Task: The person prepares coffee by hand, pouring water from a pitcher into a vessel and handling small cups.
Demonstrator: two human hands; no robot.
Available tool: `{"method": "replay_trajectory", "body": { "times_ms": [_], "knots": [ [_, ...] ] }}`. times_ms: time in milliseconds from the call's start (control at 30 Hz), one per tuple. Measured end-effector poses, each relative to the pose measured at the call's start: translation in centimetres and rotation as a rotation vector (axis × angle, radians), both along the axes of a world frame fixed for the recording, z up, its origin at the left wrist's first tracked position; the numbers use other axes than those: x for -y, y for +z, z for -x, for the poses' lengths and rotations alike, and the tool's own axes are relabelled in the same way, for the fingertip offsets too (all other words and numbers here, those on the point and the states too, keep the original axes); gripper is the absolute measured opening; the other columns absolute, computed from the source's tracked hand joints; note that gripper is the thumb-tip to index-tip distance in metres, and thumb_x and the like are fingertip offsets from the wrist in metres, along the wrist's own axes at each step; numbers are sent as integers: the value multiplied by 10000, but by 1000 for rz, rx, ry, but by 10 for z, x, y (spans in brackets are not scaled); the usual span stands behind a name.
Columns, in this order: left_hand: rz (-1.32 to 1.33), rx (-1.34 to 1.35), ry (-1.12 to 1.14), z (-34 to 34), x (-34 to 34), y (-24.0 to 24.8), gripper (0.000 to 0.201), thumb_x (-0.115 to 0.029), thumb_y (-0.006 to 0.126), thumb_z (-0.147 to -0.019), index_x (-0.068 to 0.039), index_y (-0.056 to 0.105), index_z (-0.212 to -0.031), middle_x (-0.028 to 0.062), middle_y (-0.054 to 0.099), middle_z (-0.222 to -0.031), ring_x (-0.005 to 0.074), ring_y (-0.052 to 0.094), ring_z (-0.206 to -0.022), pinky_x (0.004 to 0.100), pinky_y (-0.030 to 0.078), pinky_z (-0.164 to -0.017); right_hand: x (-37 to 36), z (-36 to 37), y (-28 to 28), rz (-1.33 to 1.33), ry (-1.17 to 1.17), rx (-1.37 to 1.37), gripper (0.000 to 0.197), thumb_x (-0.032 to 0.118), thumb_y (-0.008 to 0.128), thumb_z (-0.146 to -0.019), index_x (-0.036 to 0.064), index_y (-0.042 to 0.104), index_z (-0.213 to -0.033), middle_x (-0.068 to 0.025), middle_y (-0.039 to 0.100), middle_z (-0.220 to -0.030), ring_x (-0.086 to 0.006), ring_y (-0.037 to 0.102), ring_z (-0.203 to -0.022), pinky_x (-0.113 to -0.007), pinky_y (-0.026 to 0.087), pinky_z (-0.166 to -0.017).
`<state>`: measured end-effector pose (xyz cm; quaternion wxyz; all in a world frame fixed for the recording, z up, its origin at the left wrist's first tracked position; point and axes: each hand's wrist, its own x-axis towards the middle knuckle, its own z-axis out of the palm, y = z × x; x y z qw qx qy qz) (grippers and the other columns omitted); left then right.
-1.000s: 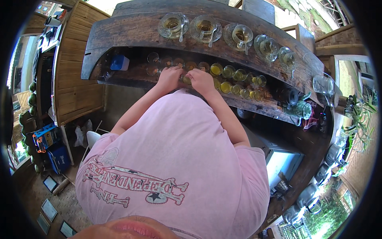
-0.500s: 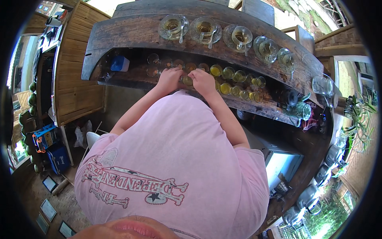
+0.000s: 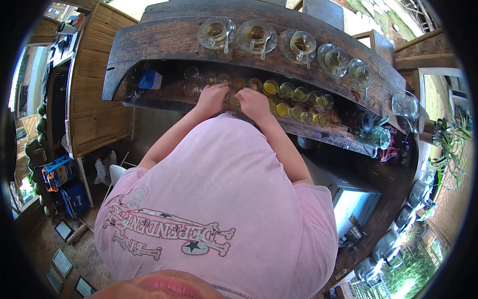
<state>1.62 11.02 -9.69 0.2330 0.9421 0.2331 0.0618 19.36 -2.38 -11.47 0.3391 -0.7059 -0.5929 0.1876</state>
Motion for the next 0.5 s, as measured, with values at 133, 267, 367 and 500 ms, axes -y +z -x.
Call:
{"method": "replay_trajectory", "body": {
  "times_ms": [133, 267, 367, 500],
  "knots": [
    [9, -27, 2, -1, 0, 0, 496, -448, 921, -723, -130, 765, -1070, 65, 744, -1073, 313, 731, -1074, 486, 517, -865, -5, -4, 1, -29, -67, -27, 154, 244, 694, -993, 114, 777, -987, -70, 765, -996, -341, 741, -936, -460, 583, -775],
    [-6, -13, 5, 1, 0, -3, 511, -459, 930, -709, -132, 765, -1066, 61, 746, -1085, 314, 731, -1084, 484, 516, -868, -1, -2, -2, 11, 31, 3, 162, 253, 705, -988, 111, 782, -985, -78, 766, -990, -344, 739, -940, -462, 582, -779],
    [9, -7, 19, 0, 3, -1, 516, -455, 932, -704, -135, 767, -1074, 60, 749, -1086, 313, 731, -1093, 481, 514, -872, -3, -5, 3, 3, -37, -34, 169, 256, 702, -990, 106, 780, -986, -79, 765, -987, -348, 738, -937, -464, 581, -778],
    [10, -17, 3, 1, 1, -2, 525, -449, 936, -699, -136, 769, -1086, 61, 748, -1089, 309, 731, -1094, 481, 513, -873, -2, 0, 2, 32, 30, -11, 176, 252, 691, -1000, 99, 777, -987, -80, 764, -979, -352, 735, -925, -468, 577, -773]
  ]
}}
